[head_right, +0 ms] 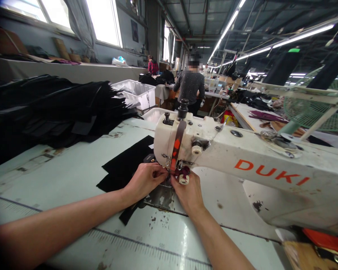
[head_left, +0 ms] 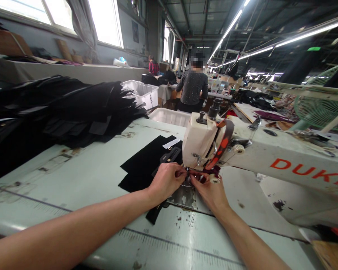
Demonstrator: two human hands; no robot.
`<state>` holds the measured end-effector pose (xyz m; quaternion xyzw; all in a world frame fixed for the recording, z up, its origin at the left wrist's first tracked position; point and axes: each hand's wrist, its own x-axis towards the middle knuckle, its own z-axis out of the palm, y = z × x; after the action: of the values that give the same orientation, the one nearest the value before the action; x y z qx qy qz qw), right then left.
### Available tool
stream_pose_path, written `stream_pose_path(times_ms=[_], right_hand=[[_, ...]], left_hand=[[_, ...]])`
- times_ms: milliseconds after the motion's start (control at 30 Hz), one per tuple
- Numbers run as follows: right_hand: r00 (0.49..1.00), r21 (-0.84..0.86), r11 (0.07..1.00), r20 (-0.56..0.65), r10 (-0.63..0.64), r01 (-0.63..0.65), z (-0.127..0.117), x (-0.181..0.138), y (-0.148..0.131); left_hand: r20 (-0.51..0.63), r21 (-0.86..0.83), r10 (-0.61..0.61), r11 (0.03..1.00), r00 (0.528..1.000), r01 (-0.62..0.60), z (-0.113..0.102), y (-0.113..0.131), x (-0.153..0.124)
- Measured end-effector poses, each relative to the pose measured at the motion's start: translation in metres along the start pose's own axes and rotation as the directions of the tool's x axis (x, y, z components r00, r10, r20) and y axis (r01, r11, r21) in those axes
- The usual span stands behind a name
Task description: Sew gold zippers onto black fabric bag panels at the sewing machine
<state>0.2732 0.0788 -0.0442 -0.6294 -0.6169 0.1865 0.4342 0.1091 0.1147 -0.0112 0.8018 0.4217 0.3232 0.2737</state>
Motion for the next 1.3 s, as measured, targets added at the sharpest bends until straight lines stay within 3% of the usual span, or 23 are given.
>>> stream_pose_path(times_ms=[467,633,767,933,1100,1300], right_hand=[[0.999,-0.002,0.999,-0.019,0.043,-0.043,-0.004,-0.003,-0.012],[0.993,0.036,0.992,-0.012,0.119,-0.118,-0.012,-0.002,-0.017],[0.962,0.184,0.950,0.149,0.227,-0.253,-0.021,-0.003,-0.020],[0.898,0.377,0.843,0.363,0.248,-0.385,-0.023,-0.007,-0.027],[0.899,0.398,0.832,0.366,0.242,-0.386,-0.017,-0.007,-0.026],[0.953,0.234,0.948,0.263,0.150,-0.214,-0.016,-0.008,-0.017]], left_hand=[[-0.020,0.032,0.047,0.998,0.999,-0.046,0.000,-0.002,-0.001],[-0.027,0.104,0.112,0.989,0.993,-0.108,0.000,-0.004,-0.003],[-0.001,0.148,0.258,0.955,0.966,-0.255,-0.003,-0.006,-0.010],[0.003,0.195,0.372,0.910,0.928,-0.365,-0.004,-0.009,-0.014],[0.004,0.176,0.350,0.922,0.937,-0.345,-0.001,-0.009,-0.011],[0.010,0.002,0.169,0.986,0.986,-0.169,-0.004,-0.003,-0.008]])
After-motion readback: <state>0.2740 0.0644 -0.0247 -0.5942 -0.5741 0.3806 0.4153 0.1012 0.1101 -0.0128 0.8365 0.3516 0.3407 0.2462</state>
